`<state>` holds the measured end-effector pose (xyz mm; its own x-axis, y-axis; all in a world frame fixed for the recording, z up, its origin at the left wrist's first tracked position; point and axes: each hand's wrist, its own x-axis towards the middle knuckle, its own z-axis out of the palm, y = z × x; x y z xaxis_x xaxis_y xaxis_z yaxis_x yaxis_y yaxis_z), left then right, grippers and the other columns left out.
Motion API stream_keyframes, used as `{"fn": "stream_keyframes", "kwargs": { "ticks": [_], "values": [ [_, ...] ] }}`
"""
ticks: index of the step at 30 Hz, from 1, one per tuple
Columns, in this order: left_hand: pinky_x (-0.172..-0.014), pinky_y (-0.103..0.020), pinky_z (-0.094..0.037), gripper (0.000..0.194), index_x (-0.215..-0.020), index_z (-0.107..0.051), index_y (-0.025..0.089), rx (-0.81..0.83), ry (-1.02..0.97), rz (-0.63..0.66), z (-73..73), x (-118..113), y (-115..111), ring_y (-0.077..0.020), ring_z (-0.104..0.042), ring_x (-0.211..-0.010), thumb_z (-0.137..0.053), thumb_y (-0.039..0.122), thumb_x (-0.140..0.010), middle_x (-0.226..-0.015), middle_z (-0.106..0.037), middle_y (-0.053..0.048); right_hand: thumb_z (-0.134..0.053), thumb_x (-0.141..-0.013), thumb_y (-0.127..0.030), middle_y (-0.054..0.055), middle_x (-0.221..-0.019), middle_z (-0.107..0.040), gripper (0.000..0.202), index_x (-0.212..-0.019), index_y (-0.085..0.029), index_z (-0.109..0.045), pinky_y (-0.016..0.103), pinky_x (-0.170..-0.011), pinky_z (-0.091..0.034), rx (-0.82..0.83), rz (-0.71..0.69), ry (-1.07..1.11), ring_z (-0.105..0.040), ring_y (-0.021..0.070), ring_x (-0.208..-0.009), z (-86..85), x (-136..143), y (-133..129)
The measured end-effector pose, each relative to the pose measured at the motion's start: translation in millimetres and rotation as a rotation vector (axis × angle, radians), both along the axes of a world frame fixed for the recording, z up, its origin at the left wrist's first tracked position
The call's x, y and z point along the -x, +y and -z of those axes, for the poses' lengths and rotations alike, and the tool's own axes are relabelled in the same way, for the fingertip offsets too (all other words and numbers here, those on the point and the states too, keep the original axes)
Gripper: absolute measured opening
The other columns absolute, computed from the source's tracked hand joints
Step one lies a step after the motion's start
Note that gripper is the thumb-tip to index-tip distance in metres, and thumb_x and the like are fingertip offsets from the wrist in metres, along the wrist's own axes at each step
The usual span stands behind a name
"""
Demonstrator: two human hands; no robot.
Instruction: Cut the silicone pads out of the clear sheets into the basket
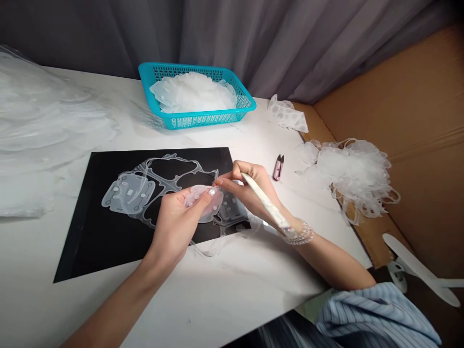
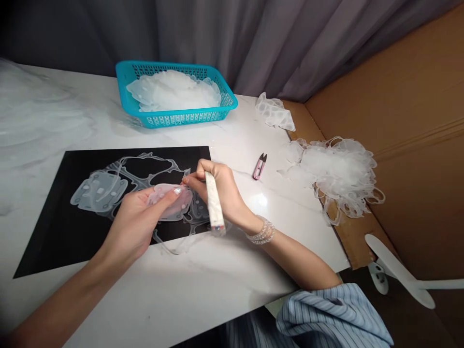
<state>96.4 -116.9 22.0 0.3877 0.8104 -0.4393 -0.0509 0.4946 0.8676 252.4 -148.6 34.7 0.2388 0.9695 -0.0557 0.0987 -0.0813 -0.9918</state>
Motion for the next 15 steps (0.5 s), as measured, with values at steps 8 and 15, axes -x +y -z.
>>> {"fn": "stream_keyframes", "kwargs": {
  "ticks": [8, 15],
  "values": [
    [-0.093, -0.039, -0.057, 0.034, -0.095, -0.077, 0.014, -0.012, 0.025, -0.054, 3.3, 3, -1, -0.0234, -0.074, -0.093, -0.08, 0.04, -0.074, -0.095, -0.08, -0.008, -0.072, -0.084, -0.039, 0.0, -0.067, -0.06, 0.047, -0.067, -0.022, -0.031, 0.028, -0.068, -0.052, -0.044, 0.057, -0.155, -0.066, 0.0176, -0.079, 11.4, -1, -5],
    [-0.095, -0.041, -0.056, 0.031, -0.095, -0.076, 0.015, 0.001, 0.047, -0.103, 3.1, 6, 3, -0.0239, -0.073, -0.095, -0.08, 0.039, -0.075, -0.096, -0.079, -0.007, -0.07, -0.086, -0.035, 0.001, -0.076, -0.066, 0.044, -0.07, -0.023, -0.032, 0.028, -0.071, -0.052, -0.05, 0.031, -0.115, -0.07, 0.0186, -0.083, 15.3, -11, -4]
  ]
}}
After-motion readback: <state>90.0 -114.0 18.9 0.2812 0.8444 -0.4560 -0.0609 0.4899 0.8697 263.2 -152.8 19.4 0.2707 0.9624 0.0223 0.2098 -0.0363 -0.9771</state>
